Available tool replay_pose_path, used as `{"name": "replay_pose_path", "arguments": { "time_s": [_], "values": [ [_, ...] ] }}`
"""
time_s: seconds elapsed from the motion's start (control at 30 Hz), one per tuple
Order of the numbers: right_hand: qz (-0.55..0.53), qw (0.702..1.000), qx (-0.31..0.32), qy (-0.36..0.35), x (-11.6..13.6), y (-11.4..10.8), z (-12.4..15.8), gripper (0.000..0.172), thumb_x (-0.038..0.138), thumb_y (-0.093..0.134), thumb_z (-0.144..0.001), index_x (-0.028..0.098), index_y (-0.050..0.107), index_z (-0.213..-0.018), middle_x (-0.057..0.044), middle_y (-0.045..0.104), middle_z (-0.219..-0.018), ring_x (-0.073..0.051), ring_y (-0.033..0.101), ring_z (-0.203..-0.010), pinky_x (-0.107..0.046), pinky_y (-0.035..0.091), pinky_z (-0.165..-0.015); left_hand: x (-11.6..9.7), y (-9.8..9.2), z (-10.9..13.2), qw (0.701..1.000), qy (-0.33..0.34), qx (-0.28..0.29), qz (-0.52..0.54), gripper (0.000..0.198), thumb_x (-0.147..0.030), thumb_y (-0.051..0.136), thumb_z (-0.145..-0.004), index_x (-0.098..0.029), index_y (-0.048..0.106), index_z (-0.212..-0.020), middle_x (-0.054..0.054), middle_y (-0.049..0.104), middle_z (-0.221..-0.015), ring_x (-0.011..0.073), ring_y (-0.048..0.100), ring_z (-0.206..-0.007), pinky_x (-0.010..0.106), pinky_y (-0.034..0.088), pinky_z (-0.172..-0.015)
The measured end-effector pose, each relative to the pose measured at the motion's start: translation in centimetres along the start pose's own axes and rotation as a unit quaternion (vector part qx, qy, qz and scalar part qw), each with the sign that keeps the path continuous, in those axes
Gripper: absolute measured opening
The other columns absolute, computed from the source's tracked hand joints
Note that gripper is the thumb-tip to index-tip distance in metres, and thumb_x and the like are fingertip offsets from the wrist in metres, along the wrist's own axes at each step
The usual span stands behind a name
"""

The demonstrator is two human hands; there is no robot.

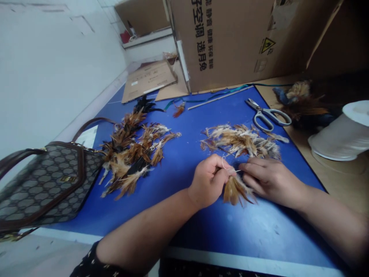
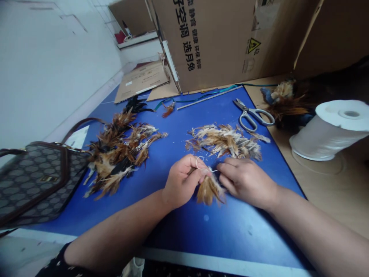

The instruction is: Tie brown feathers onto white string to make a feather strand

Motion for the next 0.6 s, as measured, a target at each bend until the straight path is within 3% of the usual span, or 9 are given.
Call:
{"name": "replay_pose_path", "arguments": {
  "time_s": [0.33,0.5,0.6],
  "values": [
    [0.039,0.999,-0.011,-0.029,0.6,-0.3,0.3,0.015,0.016,0.056,-0.108,0.022,0.069,-0.108,-0.005,0.070,-0.082,-0.019,0.066,-0.067,-0.032,0.048,-0.063,0.6,-0.3,-0.1,0.999,-0.008,0.030,-0.040,0.012,-0.019,0.066,-0.094,-0.024,0.060,-0.085,0.002,0.078,-0.086,0.0169,0.074,-0.078,0.030,0.058,-0.074],
    [0.043,0.998,0.003,-0.038,0.6,0.2,0.4,0.016,0.017,0.055,-0.109,0.021,0.068,-0.099,-0.005,0.069,-0.080,-0.019,0.065,-0.067,-0.033,0.047,-0.063,0.1,-0.2,-0.3,0.997,0.025,0.037,-0.064,0.015,-0.017,0.065,-0.091,-0.024,0.059,-0.080,0.002,0.077,-0.084,0.0171,0.073,-0.078,0.031,0.058,-0.079],
    [0.031,0.999,0.024,-0.029,0.3,0.8,0.4,0.020,0.016,0.053,-0.109,0.021,0.068,-0.097,-0.003,0.066,-0.078,-0.018,0.062,-0.065,-0.032,0.045,-0.063,1.1,-0.2,-0.6,0.996,-0.006,0.033,-0.083,0.018,-0.017,0.070,-0.087,-0.023,0.057,-0.077,0.002,0.077,-0.082,0.0164,0.072,-0.075,0.031,0.057,-0.078]
  ]
}}
Point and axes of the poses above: each hand's wrist, its own z-axis away from the middle knuckle, its own y-axis out of the palm, x = y × z, the point moved 9 cm from there along -z, towards the middle knuckle
